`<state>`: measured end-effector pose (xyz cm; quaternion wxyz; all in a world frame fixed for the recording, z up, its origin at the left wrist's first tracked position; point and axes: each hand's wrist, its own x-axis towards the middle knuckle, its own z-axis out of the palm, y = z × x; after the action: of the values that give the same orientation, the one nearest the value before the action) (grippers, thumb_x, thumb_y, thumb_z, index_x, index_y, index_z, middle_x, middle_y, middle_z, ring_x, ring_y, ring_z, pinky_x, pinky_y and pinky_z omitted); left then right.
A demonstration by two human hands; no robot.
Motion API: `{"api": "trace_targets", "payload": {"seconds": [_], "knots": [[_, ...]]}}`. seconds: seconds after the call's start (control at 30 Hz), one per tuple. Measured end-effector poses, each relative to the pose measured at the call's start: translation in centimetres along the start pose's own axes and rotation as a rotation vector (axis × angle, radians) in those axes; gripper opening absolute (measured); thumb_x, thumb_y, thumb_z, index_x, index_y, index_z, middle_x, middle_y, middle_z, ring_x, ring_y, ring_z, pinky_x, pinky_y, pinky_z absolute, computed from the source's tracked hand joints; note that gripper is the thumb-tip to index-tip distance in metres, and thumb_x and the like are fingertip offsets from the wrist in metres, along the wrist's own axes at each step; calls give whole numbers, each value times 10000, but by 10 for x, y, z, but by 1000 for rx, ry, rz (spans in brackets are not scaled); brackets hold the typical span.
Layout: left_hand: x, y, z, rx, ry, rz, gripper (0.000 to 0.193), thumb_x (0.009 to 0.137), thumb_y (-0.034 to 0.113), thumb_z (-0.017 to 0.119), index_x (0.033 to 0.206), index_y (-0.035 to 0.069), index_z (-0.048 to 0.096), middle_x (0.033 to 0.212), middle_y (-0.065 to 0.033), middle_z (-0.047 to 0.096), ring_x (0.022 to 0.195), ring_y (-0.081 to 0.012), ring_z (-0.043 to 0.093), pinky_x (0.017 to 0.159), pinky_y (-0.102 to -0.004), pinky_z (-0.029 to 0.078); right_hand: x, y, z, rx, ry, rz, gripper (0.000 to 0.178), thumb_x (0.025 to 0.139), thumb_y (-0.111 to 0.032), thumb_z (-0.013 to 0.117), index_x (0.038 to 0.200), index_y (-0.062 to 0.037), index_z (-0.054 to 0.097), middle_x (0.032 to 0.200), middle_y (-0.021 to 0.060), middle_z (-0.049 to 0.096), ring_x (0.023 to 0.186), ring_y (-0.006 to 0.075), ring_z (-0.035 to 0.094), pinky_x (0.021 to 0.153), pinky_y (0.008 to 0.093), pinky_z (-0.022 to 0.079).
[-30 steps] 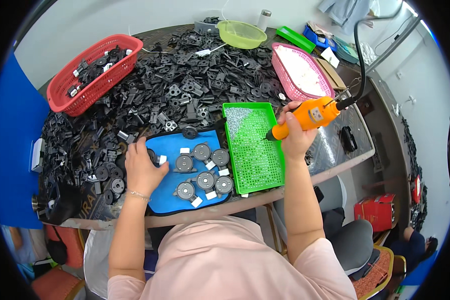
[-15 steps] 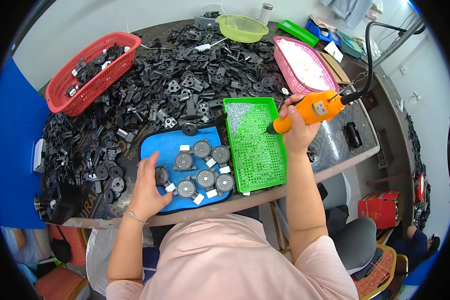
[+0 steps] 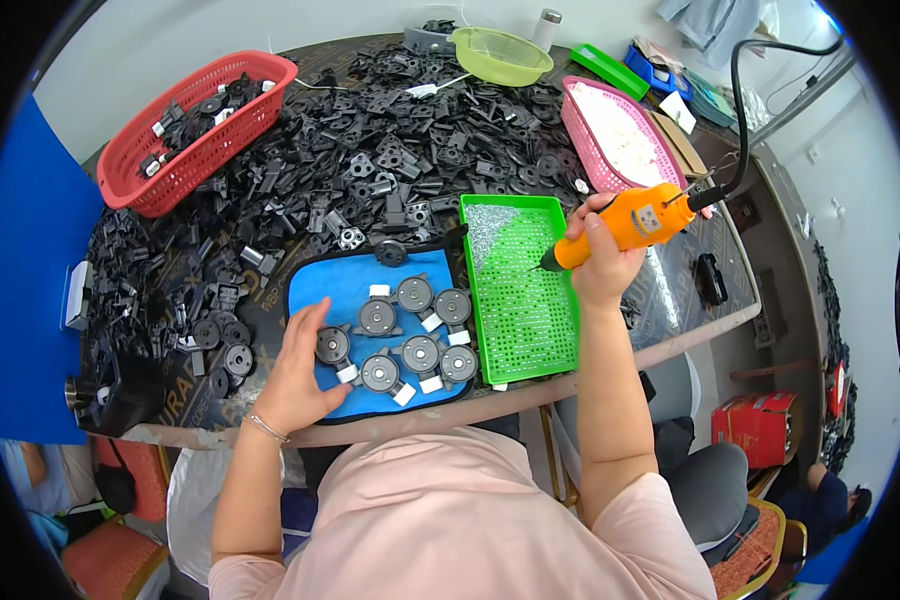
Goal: Assembling small black plastic parts and securing them with screws using an electric screwdriver.
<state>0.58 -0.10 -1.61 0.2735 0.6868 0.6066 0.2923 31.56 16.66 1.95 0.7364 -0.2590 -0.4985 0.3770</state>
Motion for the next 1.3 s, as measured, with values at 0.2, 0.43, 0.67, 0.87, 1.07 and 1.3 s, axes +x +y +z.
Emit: {"api": "trace_targets", "payload": {"seconds": [0.2, 0.43, 0.67, 0.87, 1.07, 1.3], "knots": [[-2, -15, -5, -148, 76, 4, 797, 635, 65, 772, 1345, 61, 408, 1284, -153, 460, 1145, -282, 515, 981, -370, 433, 5, 1, -4, 33, -18, 27, 246, 786, 41, 557, 1008, -38, 484, 835, 106, 557, 628, 182, 552, 593, 306, 474], [-1, -17, 1, -120, 168, -36, 559, 659, 97, 799, 1165, 24, 570, 1155, -126, 573, 1044, -253, 589, 903, -344, 478, -2, -26, 30, 162, -159, 16, 212, 825, -100, 560, 1018, -34, 505, 901, 116, 538, 655, 190, 536, 606, 330, 452], [2, -12, 2, -75, 172, -27, 447, 677, 127, 796, 1069, 6, 619, 1074, -153, 622, 991, -323, 600, 858, -363, 489, -61, -21, 129, 405, -513, 176, 252, 788, -67, 626, 997, 9, 510, 931, 133, 514, 683, 189, 573, 621, 290, 485], [2, -13, 3, -90, 149, -68, 457, 682, 145, 795, 1078, 5, 614, 1057, -146, 624, 994, -324, 594, 863, -369, 481, -89, -3, 168, 360, -576, 247, 217, 774, 3, 612, 970, 20, 519, 926, 135, 507, 663, 169, 569, 617, 279, 486], [1, -10, 1, -60, 126, -100, 457, 676, 142, 795, 1073, 9, 612, 1020, -146, 626, 977, -332, 588, 850, -383, 475, -96, 1, 172, 339, -641, 333, 222, 751, 24, 613, 955, 7, 524, 912, 118, 512, 689, 153, 551, 614, 275, 483], [0, -12, 7, -42, 180, -48, 449, 677, 133, 788, 1070, 9, 613, 1018, -153, 626, 978, -339, 585, 860, -388, 468, -90, 5, 177, 329, -825, 248, 222, 727, 21, 633, 927, -8, 541, 898, 113, 535, 770, 149, 538, 672, 274, 461]]}}
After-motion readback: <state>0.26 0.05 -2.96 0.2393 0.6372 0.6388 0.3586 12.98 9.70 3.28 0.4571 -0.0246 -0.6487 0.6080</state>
